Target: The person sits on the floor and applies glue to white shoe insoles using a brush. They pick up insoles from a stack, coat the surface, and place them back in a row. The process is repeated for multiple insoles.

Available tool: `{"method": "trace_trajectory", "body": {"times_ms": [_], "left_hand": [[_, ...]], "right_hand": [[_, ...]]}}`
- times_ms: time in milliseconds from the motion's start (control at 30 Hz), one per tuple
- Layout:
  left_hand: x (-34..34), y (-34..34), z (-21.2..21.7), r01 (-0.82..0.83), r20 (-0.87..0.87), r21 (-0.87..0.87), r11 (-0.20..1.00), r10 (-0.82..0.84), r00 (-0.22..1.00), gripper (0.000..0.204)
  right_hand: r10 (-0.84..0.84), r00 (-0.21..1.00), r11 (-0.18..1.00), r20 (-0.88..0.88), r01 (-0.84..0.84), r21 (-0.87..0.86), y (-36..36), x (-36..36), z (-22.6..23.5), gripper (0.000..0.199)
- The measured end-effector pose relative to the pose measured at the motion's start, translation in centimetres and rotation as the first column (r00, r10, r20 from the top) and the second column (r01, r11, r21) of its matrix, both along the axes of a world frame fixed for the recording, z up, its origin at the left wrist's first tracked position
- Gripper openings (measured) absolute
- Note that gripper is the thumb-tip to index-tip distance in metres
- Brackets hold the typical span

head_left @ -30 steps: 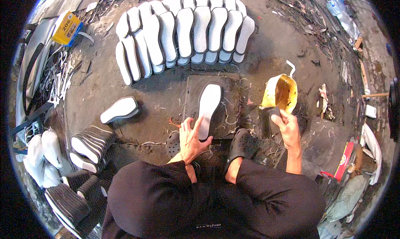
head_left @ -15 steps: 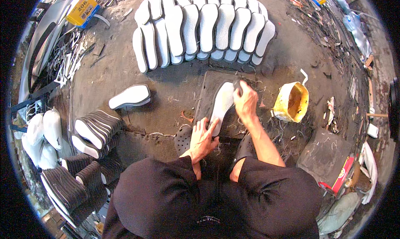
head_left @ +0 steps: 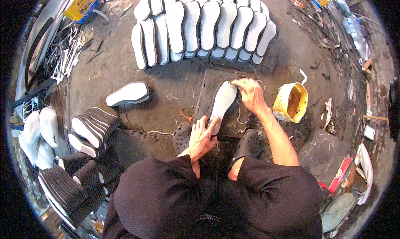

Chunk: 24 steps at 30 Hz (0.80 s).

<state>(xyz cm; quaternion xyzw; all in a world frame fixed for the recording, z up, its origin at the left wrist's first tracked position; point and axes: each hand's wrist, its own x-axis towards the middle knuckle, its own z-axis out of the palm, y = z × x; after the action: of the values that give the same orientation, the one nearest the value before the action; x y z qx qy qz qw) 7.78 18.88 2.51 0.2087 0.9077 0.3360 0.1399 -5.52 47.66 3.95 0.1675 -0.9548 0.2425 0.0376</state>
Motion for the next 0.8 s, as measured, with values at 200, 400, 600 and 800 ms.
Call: {"method": "trace_trajectory", "body": {"times_ms": [200, 400, 600, 800], "left_hand": [[-1.1, -0.3, -0.4, -0.017, -0.018, 0.003, 1.000, 0.018, 1.000, 0.098], [-2.0, 1.3, 0.4, 0.008, 0.022, -0.003, 1.000, -0.008, 1.000, 0.091], [-0.6, -2.0, -0.9, -0.008, -0.001, 0.074, 0.997, 0.008, 1.000, 0.083], [-0.8, -1.4, -1.0, -0.034, -0.021, 0.088, 0.996, 0.036, 0.999, 0.076]], "right_hand": [[0.000, 0.997, 0.997, 0.075, 0.006, -0.080, -2.2, 4.8, 1.0, 0.050], [-0.195, 0.978, 0.978, 0.071, 0.199, -0.062, 0.6, -0.4, -0.1, 0.033], [-0.018, 0.995, 0.994, 0.093, 0.029, -0.108, -3.8, 9.2, -0.3, 0.045], [-0.053, 0.976, 0.965, 0.211, 0.104, -0.241, -4.4, 12.4, 2.0, 0.038]]}}
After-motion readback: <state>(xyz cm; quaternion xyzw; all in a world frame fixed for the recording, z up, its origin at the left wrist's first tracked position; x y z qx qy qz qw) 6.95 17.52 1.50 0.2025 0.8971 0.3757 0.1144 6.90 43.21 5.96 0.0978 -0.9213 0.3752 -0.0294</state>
